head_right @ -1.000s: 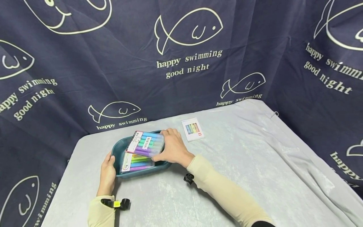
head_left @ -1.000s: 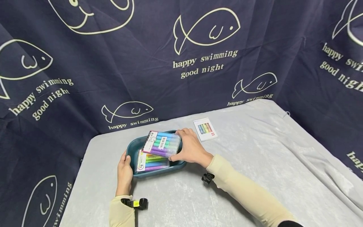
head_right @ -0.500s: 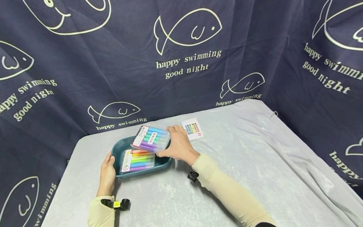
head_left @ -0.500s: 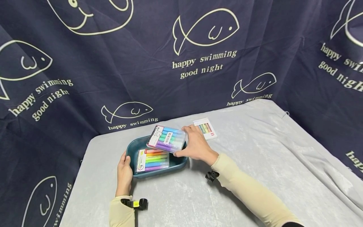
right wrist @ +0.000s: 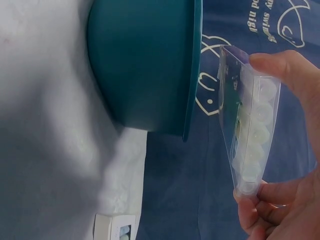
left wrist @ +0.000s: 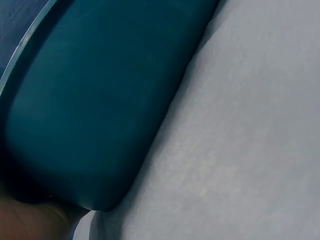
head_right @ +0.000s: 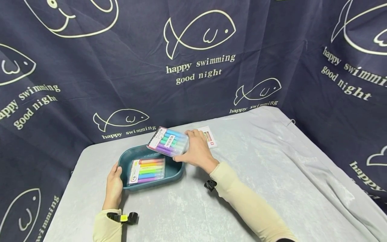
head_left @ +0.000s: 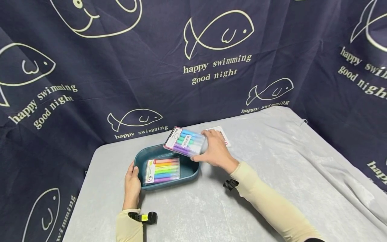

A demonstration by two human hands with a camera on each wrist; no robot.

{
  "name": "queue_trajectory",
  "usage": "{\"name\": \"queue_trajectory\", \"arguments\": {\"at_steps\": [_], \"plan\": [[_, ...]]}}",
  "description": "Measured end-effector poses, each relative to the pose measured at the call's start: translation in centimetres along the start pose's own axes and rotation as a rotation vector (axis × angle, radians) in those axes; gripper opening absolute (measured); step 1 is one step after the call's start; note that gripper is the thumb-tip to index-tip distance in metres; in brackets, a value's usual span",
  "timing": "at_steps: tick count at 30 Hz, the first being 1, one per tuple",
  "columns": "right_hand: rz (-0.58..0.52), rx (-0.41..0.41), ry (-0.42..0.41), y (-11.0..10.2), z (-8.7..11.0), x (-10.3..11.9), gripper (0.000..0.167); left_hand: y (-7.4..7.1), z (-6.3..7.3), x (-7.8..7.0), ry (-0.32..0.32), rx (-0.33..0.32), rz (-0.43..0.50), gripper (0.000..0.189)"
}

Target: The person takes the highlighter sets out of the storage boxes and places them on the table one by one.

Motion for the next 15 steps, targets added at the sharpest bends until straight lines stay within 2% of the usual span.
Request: {"name": "queue_trajectory", "arguments": {"at_steps": [15], "plan": [[-0.044,-0.032,0.069,-1.4,-0.7,-2.1,0.101,-0.1,0.1,0.0,-0.004,-0.004,-0.005,0.054]]}}
Point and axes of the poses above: each hand's wrist, its own z-axis away from the middle knuckle, its own y-axis out of the palm, x = y × z, the point moved 4 cm from there along -z, towards the middle knuckle, and after that the axes turned 2 degrees about -x, right-handed, at the moved point
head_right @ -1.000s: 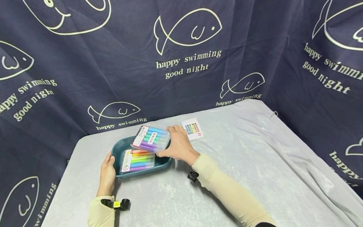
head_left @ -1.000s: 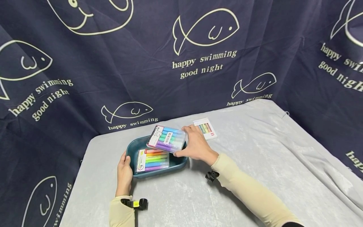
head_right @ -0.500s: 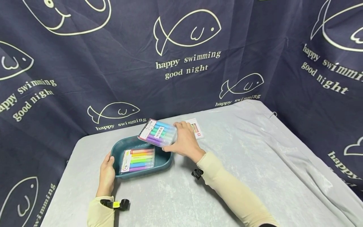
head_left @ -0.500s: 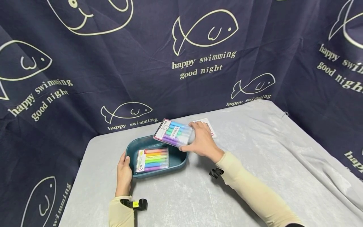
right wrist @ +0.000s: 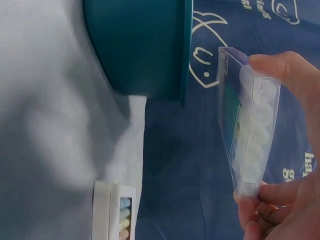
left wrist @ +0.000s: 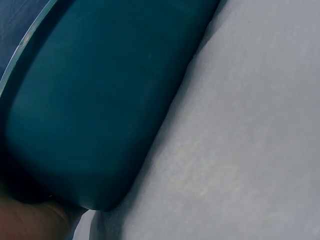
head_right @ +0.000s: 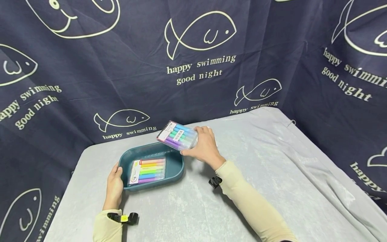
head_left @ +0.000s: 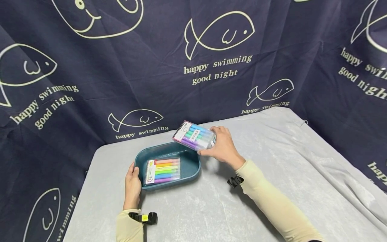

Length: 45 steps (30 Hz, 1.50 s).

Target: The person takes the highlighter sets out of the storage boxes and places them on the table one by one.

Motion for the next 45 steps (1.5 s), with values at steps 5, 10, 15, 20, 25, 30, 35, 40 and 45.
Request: {"name": "queue_trajectory", "arguments": {"at_steps": [5,10,15,20,25,30,35,40,45], "plan": [[0.010,-0.038,0.016,-0.9,-0.4,-1.0,0.100,0.1,0.0,0.0,0.001,0.002,-0.001,0.054],[0.021,-0.067,0.037,-1.7,-0.6,-1.8,0.097,0.1,0.1,0.0,0.000,0.005,-0.001,0.054],[0.028,-0.080,0.066,-2.1,-0.7,-2.4,0.096,0.1,0.1,0.0,-0.005,0.005,-0.006,0.055],[0.041,-0.091,0.091,-2.4,-0.8,-2.8,0.096,0.1,0.1,0.0,-0.005,0.008,-0.002,0.055],[0.055,-0.111,0.097,-2.6,-0.9,-3.3,0.096,0.0,0.0,0.0,-0.002,0.008,0.002,0.054],[0.055,-0.122,0.109,-2.9,-1.0,-3.9,0.096,0.0,0.0,0.1,0.003,0.005,0.004,0.054],[0.057,-0.128,0.137,-3.0,-1.0,-4.5,0.097,0.0,0.0,0.1,0.004,0.007,0.008,0.054],[0.061,-0.135,0.160,-3.3,-1.1,-5.0,0.098,0.0,0.0,0.1,0.001,0.009,0.005,0.055],[0.065,-0.143,0.179,-3.7,-1.1,-5.5,0.099,0.0,0.1,0.1,0.002,0.010,0.004,0.054]]}}
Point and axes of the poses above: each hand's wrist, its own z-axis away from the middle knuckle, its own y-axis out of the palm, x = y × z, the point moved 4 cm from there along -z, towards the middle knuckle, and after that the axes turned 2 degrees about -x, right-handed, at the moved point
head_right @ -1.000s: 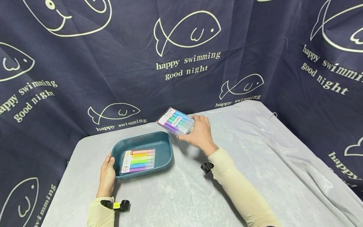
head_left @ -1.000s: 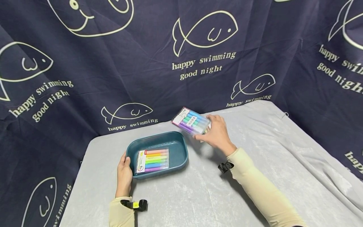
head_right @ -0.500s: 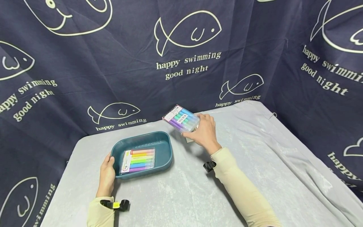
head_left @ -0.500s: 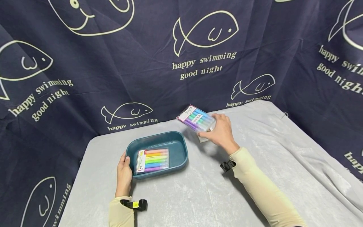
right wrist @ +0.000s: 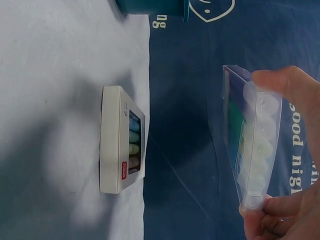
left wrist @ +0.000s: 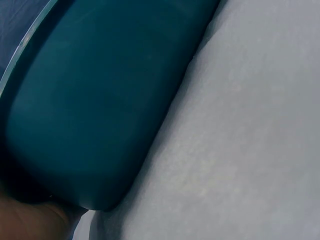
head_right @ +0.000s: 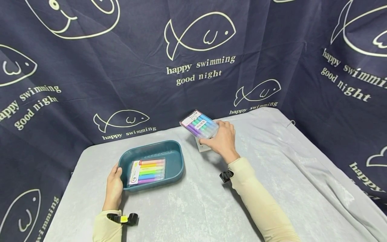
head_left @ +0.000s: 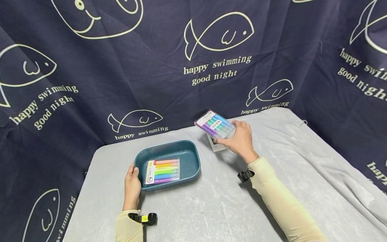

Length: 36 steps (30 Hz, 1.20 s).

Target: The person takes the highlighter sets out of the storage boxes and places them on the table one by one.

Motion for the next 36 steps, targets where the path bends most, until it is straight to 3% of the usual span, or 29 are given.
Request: {"name": "queue_trajectory", "arguments": {"at_steps": [18,36], "plan": [[0.045,-0.074,0.078,-0.6,-0.4,-2.1,0.101,0.0,-0.1,0.0,0.013,0.006,0.002,0.054],[0.013,-0.071,0.254,-0.5,0.0,-5.5,0.106,-0.2,0.0,0.0,0.007,-0.006,0.000,0.054]]}}
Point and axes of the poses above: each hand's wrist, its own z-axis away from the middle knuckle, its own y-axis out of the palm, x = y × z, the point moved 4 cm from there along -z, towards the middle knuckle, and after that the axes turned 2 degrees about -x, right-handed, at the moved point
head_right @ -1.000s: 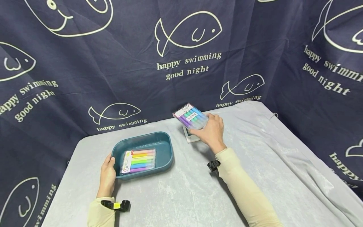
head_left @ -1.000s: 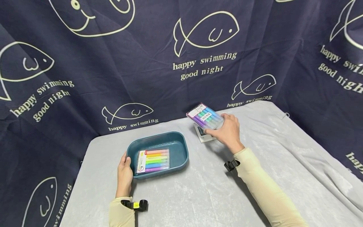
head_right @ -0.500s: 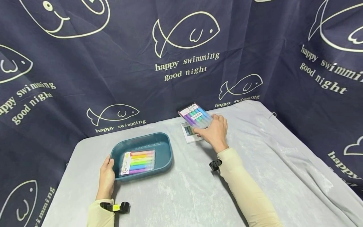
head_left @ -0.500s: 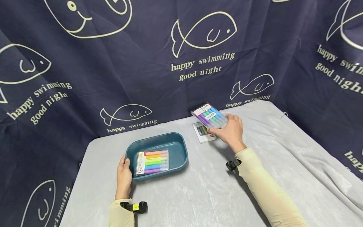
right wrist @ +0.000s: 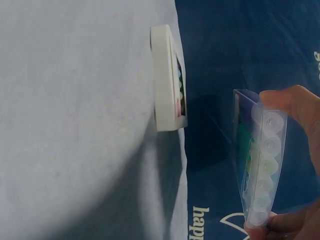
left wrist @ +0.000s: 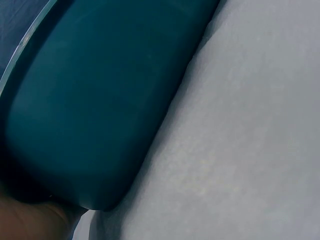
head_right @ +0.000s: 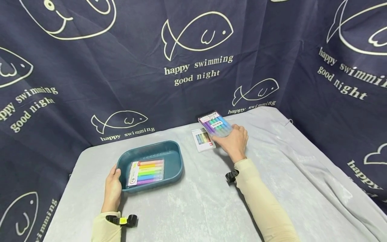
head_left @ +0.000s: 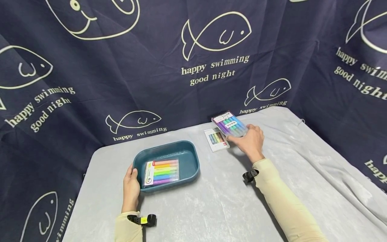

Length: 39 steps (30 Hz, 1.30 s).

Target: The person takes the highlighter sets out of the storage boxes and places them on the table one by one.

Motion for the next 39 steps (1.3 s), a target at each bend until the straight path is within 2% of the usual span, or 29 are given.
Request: {"name": "queue_trajectory", "arguments": {"at_steps": [13,24,29,32,39], "plan": [[0.059,-0.030,0.092,-0.1,-0.3,-2.3,0.104,0.0,0.0,0.1,0.005,0.005,-0.002,0.054],[0.179,-0.039,0.116,0.1,-0.3,-3.4,0.093,0.0,-0.1,0.1,0.010,-0.002,0.004,0.053],[0.214,-0.040,0.131,0.2,-0.5,-3.7,0.094,0.1,-0.1,0.2,0.008,0.001,0.016,0.053],[0.239,-0.014,0.143,0.4,-0.5,-3.7,0.096,0.1,-0.1,0.3,0.005,0.003,0.018,0.053],[0.287,0.106,0.151,1.0,-0.2,-4.0,0.106,0.1,-0.2,0.3,0.002,0.012,0.017,0.053]]}}
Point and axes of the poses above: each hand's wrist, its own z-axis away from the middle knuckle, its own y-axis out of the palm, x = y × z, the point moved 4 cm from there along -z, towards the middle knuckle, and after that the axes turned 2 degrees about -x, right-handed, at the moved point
